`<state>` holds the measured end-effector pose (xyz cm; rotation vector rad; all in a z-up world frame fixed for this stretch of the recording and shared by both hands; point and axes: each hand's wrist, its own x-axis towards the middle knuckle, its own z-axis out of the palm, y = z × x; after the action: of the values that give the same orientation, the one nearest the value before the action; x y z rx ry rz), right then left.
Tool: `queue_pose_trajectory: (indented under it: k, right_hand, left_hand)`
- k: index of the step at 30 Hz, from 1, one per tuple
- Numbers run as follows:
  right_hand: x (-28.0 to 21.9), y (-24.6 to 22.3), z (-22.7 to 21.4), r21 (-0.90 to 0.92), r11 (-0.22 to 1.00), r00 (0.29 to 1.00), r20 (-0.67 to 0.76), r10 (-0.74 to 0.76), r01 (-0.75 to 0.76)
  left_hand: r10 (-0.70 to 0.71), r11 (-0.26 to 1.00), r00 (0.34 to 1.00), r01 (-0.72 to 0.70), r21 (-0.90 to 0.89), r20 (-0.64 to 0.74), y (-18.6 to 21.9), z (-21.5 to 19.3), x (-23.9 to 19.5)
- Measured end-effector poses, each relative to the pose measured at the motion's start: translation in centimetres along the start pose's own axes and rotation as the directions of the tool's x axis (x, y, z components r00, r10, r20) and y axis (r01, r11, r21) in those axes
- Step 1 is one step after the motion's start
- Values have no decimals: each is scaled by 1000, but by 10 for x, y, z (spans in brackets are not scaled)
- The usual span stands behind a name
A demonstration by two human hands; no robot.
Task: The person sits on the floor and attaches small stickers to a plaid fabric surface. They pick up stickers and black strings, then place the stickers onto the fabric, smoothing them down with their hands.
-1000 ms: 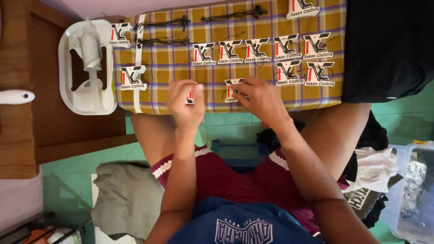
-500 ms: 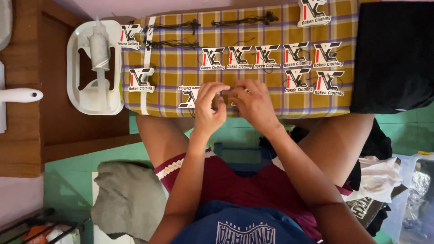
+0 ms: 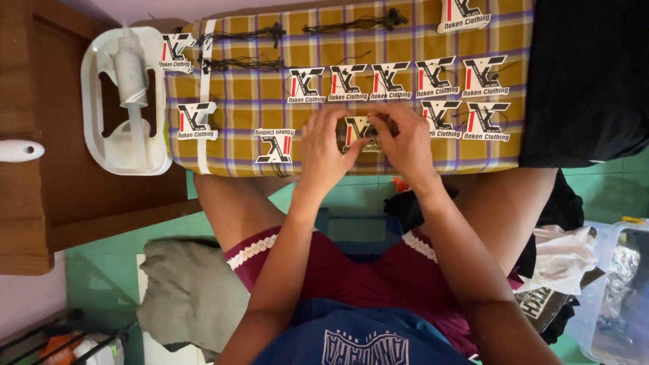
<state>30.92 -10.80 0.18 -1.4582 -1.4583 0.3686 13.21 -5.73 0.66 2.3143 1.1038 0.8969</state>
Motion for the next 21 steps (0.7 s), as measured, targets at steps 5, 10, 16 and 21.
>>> queue_pose_trajectory:
  k: [5, 10, 16, 21]
  right_hand:
    - [2, -16, -2, 36, 998, 995, -93, 47, -44]
    - [1, -19, -2, 152, 984, 987, -115, 109, -91]
    - [1, -18, -3, 71, 997, 985, -174, 9, 3]
    - [-1, -13, -3, 105, 994, 976, -217, 7, 16]
  left_hand:
    - [-123, 914, 992, 103, -391, -27, 5, 15, -5]
    - [-105, 833, 994, 94, -545, 11, -3, 10, -8]
    - [60, 848, 998, -64, -527, -26, -15, 9, -5]
    - [222, 915, 972, -180, -362, 78, -4, -3, -2]
